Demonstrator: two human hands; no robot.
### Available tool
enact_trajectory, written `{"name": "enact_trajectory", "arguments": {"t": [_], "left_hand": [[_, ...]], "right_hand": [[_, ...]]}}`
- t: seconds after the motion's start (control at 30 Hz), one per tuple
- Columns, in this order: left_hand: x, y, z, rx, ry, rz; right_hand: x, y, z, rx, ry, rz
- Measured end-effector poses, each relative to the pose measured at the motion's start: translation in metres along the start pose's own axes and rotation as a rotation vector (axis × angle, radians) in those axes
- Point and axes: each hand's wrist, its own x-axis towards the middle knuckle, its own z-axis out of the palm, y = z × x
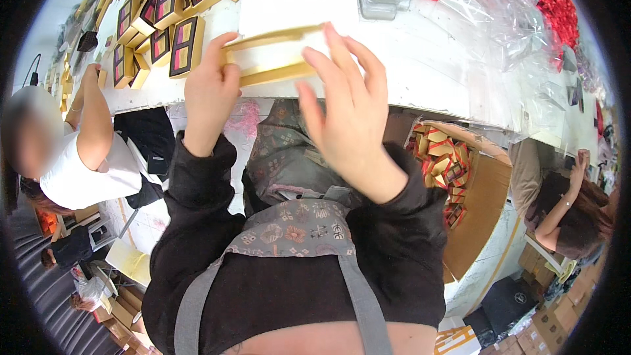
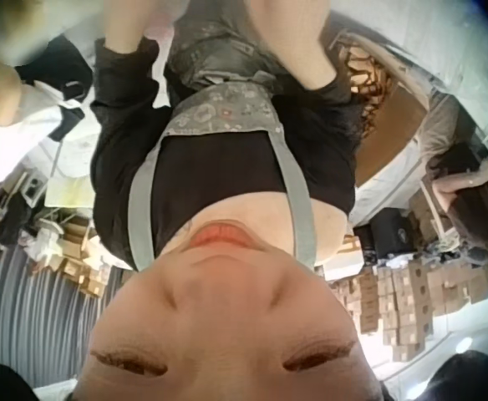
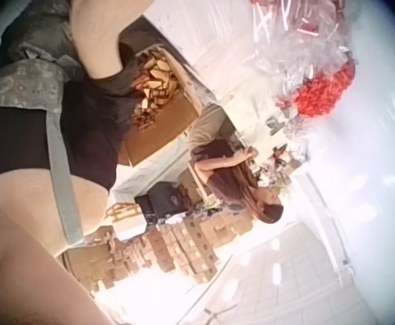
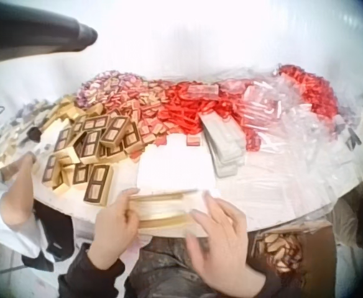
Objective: The person folds flat cardboard pieces into small rectangular boxes, inserts a white foam insert, and places a small rectangular item inside. They then close the box and tie a red ribbon around it. The process is repeated for multiple boxes.
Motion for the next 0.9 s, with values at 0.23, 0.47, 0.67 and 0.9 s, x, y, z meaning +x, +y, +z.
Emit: {"name": "enact_trajectory", "arguments": {"t": [0.23, 0.47, 0.67, 0.9], "left_hand": [[-0.054, 0.003, 0.043, -0.228, -0.166, -0.140], [-0.035, 0.020, 0.037, -0.276, -0.087, 0.225], [-0.044, 0.013, 0.046, -0.708, -0.306, -0.023], [-0.053, 0.016, 0.044, -0.654, -0.350, -0.032]], "right_hand": [[-0.031, -0.013, 0.036, 0.867, -0.051, 0.618], [-0.018, -0.002, 0.038, 0.829, -0.098, 0.505], [-0.022, 0.004, 0.035, 0.834, -0.283, 0.706], [-0.033, 0.006, 0.046, 0.632, -0.060, 0.556]]}}
